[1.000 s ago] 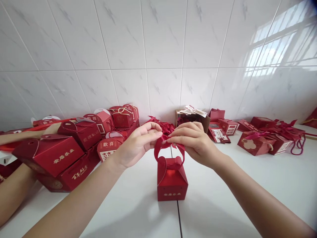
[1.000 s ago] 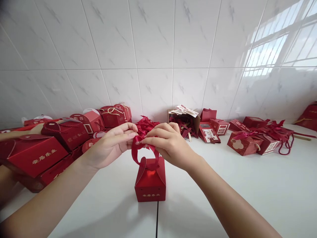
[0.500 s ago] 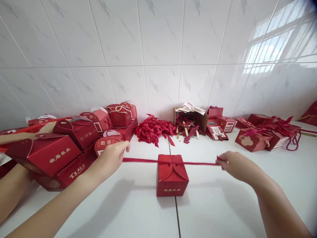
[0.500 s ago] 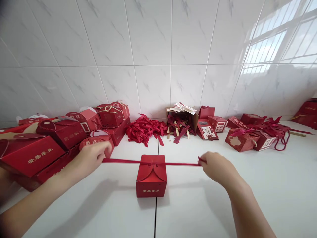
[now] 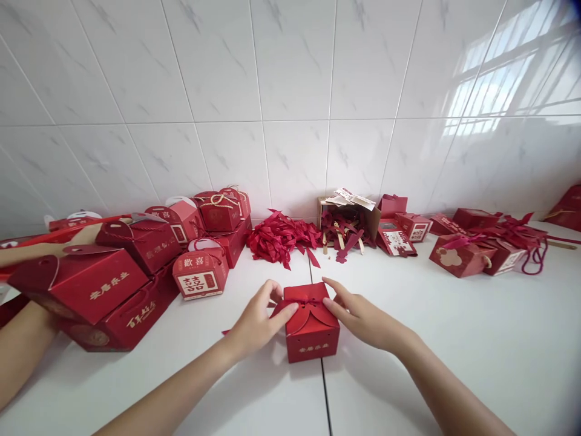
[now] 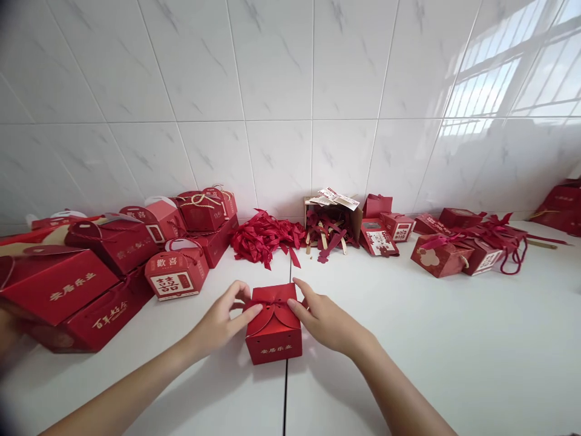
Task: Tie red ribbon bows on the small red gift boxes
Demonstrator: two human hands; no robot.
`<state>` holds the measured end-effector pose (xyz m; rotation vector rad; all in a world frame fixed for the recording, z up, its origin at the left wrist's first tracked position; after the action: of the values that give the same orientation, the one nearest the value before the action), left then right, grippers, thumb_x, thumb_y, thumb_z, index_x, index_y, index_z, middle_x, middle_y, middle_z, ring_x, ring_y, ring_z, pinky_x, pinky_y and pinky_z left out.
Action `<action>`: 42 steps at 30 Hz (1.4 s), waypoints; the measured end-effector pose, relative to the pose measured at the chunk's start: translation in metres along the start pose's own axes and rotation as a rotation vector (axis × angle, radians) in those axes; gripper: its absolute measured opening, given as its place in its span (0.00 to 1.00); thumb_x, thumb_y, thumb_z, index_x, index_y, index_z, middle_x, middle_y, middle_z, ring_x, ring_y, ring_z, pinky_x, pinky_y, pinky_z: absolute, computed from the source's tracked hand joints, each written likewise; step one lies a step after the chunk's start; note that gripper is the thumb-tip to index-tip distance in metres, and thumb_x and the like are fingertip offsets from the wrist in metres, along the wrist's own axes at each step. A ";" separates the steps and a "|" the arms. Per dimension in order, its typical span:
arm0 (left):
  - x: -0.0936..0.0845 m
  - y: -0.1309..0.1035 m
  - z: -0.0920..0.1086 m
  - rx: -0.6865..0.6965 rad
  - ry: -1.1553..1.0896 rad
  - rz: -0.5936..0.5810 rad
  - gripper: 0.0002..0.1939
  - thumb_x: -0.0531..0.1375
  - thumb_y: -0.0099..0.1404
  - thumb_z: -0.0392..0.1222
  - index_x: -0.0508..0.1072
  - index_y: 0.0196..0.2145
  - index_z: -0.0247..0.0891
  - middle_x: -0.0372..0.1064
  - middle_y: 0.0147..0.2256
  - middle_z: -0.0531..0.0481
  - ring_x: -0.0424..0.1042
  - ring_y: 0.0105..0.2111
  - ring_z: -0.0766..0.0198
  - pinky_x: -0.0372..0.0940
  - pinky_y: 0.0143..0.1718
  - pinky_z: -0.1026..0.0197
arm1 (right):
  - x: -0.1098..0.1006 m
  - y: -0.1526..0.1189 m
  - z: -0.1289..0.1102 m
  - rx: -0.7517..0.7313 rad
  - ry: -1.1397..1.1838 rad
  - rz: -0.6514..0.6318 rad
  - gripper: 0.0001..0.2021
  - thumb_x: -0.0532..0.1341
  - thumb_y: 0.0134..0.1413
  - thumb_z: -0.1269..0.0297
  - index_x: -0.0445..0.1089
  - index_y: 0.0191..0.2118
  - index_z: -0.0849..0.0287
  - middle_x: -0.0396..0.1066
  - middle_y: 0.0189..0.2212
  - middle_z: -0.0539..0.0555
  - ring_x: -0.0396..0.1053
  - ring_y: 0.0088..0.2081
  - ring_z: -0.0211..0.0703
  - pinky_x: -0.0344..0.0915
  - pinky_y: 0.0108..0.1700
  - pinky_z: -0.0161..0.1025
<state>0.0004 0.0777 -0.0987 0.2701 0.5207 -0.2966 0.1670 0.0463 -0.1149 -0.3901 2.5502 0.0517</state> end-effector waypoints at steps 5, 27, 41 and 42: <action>0.013 0.000 -0.016 -0.091 -0.117 -0.080 0.17 0.53 0.62 0.55 0.56 0.26 0.40 0.53 0.23 0.59 0.54 0.22 0.70 0.53 0.24 0.66 | -0.008 0.006 0.014 -0.009 0.248 0.148 0.27 0.54 0.56 0.48 0.49 0.57 0.53 0.48 0.18 0.40 0.49 0.20 0.34 0.50 0.22 0.32; 0.016 -0.013 0.050 0.029 -0.079 -0.103 0.12 0.55 0.63 0.45 0.76 0.33 0.38 0.61 0.28 0.52 0.58 0.24 0.69 0.57 0.25 0.65 | -0.022 -0.013 -0.047 -0.182 0.112 0.366 0.10 0.62 0.47 0.62 0.72 0.20 0.59 0.65 0.26 0.51 0.59 0.25 0.35 0.58 0.27 0.34; 0.026 -0.023 0.078 0.461 0.209 -0.179 0.18 0.47 0.65 0.32 0.76 0.38 0.42 0.64 0.38 0.46 0.64 0.28 0.68 0.63 0.29 0.64 | 0.011 0.006 -0.044 -0.053 0.141 -0.061 0.05 0.56 0.37 0.72 0.58 0.21 0.59 0.53 0.18 0.44 0.49 0.21 0.30 0.45 0.19 0.29; 0.026 -0.020 0.078 0.443 0.209 -0.188 0.17 0.48 0.65 0.33 0.76 0.35 0.41 0.64 0.38 0.47 0.62 0.25 0.70 0.62 0.27 0.65 | 0.012 0.007 -0.047 -0.059 0.112 -0.085 0.04 0.57 0.36 0.72 0.58 0.21 0.59 0.54 0.19 0.44 0.50 0.20 0.30 0.45 0.19 0.29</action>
<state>0.0494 0.0285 -0.0507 0.6889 0.6865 -0.5713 0.1313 0.0443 -0.0818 -0.5377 2.6441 0.0761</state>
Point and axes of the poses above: each hand's wrist, its own y-axis towards the middle knuckle, its own x-axis out of the palm, z = x × y, the point moved 10 cm from there along y, towards the middle knuckle
